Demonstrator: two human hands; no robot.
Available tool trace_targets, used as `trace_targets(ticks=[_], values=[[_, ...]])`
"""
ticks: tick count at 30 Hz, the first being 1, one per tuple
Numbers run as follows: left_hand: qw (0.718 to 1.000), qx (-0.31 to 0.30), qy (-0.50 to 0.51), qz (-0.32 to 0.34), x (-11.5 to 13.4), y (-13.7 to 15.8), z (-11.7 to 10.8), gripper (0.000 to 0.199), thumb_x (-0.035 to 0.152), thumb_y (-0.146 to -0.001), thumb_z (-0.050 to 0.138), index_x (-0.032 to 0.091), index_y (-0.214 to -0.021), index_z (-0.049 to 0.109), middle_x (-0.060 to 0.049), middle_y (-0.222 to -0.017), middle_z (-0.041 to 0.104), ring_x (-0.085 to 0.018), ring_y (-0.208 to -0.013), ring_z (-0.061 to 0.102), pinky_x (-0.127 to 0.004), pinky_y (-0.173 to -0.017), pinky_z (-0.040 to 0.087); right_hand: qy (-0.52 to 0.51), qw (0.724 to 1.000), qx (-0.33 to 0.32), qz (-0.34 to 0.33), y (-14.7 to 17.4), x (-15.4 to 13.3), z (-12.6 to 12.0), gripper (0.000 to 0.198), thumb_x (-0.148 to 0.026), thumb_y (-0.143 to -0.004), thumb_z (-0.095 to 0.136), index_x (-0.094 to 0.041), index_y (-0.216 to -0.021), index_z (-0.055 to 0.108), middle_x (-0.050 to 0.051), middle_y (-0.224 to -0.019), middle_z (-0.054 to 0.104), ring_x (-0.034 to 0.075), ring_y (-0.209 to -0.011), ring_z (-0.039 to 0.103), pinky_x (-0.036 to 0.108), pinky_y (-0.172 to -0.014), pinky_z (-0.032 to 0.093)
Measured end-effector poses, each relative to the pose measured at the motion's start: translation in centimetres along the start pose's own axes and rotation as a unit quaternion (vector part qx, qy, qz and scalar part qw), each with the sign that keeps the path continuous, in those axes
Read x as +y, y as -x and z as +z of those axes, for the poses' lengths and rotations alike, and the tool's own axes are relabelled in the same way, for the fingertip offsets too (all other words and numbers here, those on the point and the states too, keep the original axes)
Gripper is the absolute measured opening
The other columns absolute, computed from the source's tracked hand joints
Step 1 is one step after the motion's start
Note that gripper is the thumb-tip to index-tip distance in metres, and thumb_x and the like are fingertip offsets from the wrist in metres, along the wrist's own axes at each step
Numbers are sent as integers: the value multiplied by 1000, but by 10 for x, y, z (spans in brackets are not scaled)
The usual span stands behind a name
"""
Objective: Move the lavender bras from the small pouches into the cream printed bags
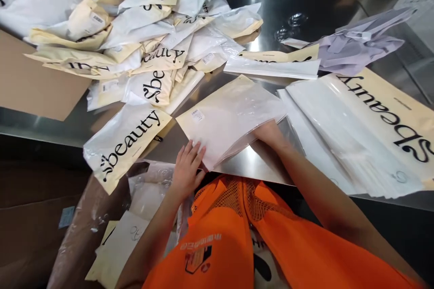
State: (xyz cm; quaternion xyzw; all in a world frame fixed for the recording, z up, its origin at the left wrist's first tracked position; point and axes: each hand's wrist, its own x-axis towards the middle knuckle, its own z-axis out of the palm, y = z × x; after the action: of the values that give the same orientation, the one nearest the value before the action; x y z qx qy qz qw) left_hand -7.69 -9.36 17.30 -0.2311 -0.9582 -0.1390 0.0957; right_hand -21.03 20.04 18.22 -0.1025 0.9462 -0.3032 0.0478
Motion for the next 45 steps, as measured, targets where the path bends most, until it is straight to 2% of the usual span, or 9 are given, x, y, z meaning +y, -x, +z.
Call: trace_targets(ticks=[10, 13, 21, 24, 27, 30, 34, 38, 45], values=[[969, 173, 23, 173, 3, -10, 9, 31, 13, -97, 52, 20, -121, 69, -9, -120, 74, -23, -129, 59, -33, -100, 58, 137, 952, 144, -233, 102, -54, -9, 35, -23, -101, 43, -26, -116, 74, 4, -115, 74, 20, -94, 69, 33, -82, 54], [948, 213, 63, 228, 10, -23, 6, 31, 10, -97, 47, 16, -120, 67, -11, -114, 75, -22, -122, 65, -30, -95, 59, 161, 905, 95, -382, 106, -70, 5, 38, -20, -104, 39, -30, -126, 69, -2, -123, 72, 15, -87, 68, 29, -74, 53], [918, 301, 93, 240, 21, -33, -6, 32, -6, -85, 55, 8, -112, 64, -14, -98, 76, -22, -104, 73, -30, -88, 61, 168, 799, 309, -488, 85, -58, 30, 20, -17, -97, 56, -17, -113, 69, 4, -113, 74, 13, -78, 64, 30, -66, 52], [923, 295, 91, 229, 16, -16, -13, 34, -3, -86, 51, 12, -115, 62, -13, -99, 76, -22, -101, 75, -29, -80, 63, 219, 834, 274, -426, 66, -21, 8, 30, -15, -100, 44, -19, -116, 70, 5, -120, 72, 14, -84, 67, 32, -74, 53], [930, 254, 91, 250, 14, 6, -9, 32, 0, -89, 45, 14, -113, 60, -13, -99, 76, -23, -101, 75, -29, -76, 64, 215, 934, 198, -204, 39, 24, -35, 40, -15, -102, 35, -21, -118, 71, 5, -130, 68, 18, -102, 69, 36, -86, 52], [923, 251, 104, 273, 28, 23, 8, 29, 1, -91, 43, 13, -112, 60, -13, -96, 77, -23, -101, 74, -28, -76, 64, 184, 965, 189, -11, 27, 50, -70, 38, -21, -103, 37, -20, -122, 70, 8, -139, 62, 27, -116, 65, 45, -98, 48], [926, 226, 95, 286, 57, 32, 19, 22, 9, -95, 48, 11, -112, 62, -12, -99, 78, -21, -105, 73, -24, -76, 60, 5, 949, 255, 187, 47, 42, -68, 43, -36, -100, 51, -13, -135, 58, 18, -129, 66, 32, -114, 66, 47, -98, 50], [943, 240, 82, 215, 54, 16, 10, 33, 20, -97, 46, 10, -126, 59, -17, -113, 74, -23, -115, 69, -30, -84, 59, -307, 891, 62, 330, 78, 23, -36, 60, -65, -98, 42, -10, -103, 66, 18, -80, 72, 28, -74, 73, 42, -73, 60], [992, 108, -71, 4, 30, -20, 34, 46, 33, -99, 48, 16, -141, 56, -25, -148, 50, -52, -136, 45, -74, -92, 49, -598, 781, 8, 181, 88, -32, -1, 28, -48, -60, 76, -25, -72, 66, -5, -69, 72, 14, -63, 68, 31, -62, 59]])
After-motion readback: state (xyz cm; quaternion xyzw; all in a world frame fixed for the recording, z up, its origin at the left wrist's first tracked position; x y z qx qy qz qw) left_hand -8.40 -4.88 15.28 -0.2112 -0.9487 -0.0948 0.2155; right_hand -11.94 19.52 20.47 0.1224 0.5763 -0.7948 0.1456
